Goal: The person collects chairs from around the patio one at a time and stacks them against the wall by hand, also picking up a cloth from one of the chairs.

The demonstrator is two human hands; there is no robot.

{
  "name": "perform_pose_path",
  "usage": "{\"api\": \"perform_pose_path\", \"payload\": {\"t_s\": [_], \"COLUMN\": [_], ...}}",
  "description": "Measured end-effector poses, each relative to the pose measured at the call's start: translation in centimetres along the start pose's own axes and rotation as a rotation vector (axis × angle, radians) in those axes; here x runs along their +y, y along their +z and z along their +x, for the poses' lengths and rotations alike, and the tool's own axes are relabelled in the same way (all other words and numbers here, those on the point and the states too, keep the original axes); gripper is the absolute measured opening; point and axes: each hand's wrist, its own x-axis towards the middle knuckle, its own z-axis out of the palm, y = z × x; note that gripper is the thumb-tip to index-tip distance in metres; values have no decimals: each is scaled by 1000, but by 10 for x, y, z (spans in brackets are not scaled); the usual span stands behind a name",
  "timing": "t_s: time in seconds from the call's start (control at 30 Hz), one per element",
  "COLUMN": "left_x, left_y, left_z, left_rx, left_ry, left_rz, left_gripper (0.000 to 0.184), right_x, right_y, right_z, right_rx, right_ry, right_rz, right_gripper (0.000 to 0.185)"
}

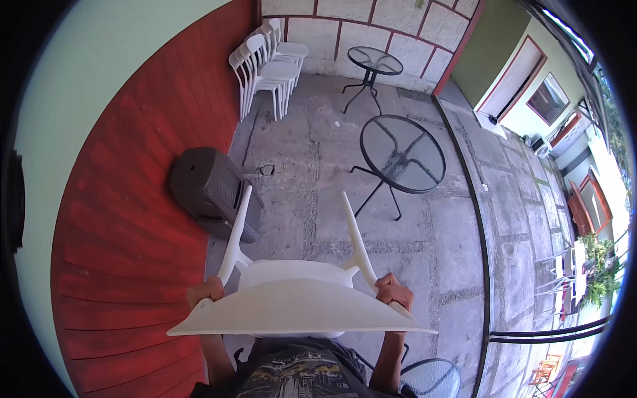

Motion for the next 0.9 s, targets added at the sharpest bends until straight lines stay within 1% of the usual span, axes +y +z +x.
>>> {"api": "perform_pose_path", "payload": {"t_s": [0.07, 0.1, 0.2, 0.3, 0.4, 0.5, 0.6, 0.7, 0.8, 0.9], "left_x": [-27, -41, -77, -111, -144, -171, -180, -205, -223, -247], "left_y": [-4, -4, 4, 8, 8, 10, 21, 37, 49, 71], "left_z": [22, 37, 87, 151, 228, 300, 354, 413, 461, 511], "left_rx": [29, 42, 70, 46, -1, -35, -82, -161, -183, -186], "left_ry": [1, 2, -32, -10, 72, 167, 82, 198, 174, 85], "left_rz": [-39, -60, -41, -48, -102, -169, -47, -190, -118, -24], "left_gripper": [61, 61, 61, 61, 60, 58, 64, 51, 49, 63], "right_x": [26, 38, 65, 101, 121, 142, 169, 191, 221, 268], "right_y": [4, 10, 33, 37, 50, 55, 50, 49, 49, 42], "right_z": [21, 35, 84, 146, 213, 266, 295, 332, 380, 427], "right_rx": [-70, -32, 67, 53, 69, 69, 123, 188, 208, 199], "right_ry": [-44, 18, 102, 63, 16, -18, -19, 5, -33, -1], "right_rz": [22, 53, -28, -22, -33, -107, -130, -148, -86, -76], "right_gripper": [66, 62, 66, 69, 67, 63, 52, 55, 58, 57]}}
